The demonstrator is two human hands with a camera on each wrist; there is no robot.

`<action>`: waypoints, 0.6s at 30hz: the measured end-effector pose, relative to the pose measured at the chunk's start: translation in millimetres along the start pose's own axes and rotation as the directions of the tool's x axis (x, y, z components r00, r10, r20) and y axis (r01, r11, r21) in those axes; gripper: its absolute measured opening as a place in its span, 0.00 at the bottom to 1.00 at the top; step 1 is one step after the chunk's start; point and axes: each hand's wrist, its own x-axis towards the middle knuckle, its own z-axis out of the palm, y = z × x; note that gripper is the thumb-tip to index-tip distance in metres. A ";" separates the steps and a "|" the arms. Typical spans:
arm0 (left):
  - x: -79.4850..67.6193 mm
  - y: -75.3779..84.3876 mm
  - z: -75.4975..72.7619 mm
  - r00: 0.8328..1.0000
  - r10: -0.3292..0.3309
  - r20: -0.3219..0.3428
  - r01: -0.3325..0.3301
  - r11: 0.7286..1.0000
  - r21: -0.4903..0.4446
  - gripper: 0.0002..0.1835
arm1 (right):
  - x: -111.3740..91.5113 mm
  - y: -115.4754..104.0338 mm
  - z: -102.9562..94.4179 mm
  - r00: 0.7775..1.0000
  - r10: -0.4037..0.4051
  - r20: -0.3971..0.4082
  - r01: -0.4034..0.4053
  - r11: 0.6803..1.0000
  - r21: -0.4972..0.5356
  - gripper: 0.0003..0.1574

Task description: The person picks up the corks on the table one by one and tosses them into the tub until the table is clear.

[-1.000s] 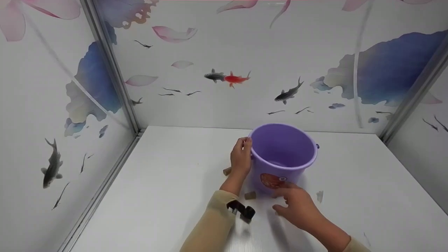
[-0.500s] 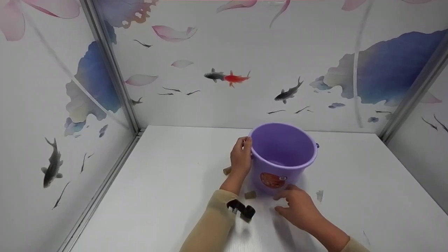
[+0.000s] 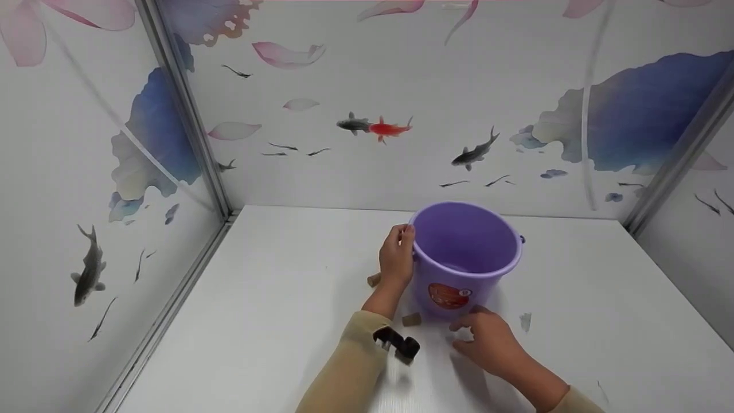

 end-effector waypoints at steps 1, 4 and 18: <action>0.2 0.1 0.1 1.000 0.000 -0.001 0.000 1.000 -0.001 0.24 | 0.1 0.4 0.9 1.000 0.000 0.003 0.000 1.000 -0.001 0.13; 0.4 0.1 0.2 1.000 0.000 -0.005 0.000 1.000 0.002 0.24 | 0.1 2.1 3.6 1.000 -0.001 0.014 0.001 1.000 -0.007 0.14; 1.3 -2.0 0.3 1.000 0.001 -0.003 -0.001 1.000 0.007 0.24 | 1.4 5.6 6.1 1.000 0.004 0.015 -0.003 0.999 -0.046 0.15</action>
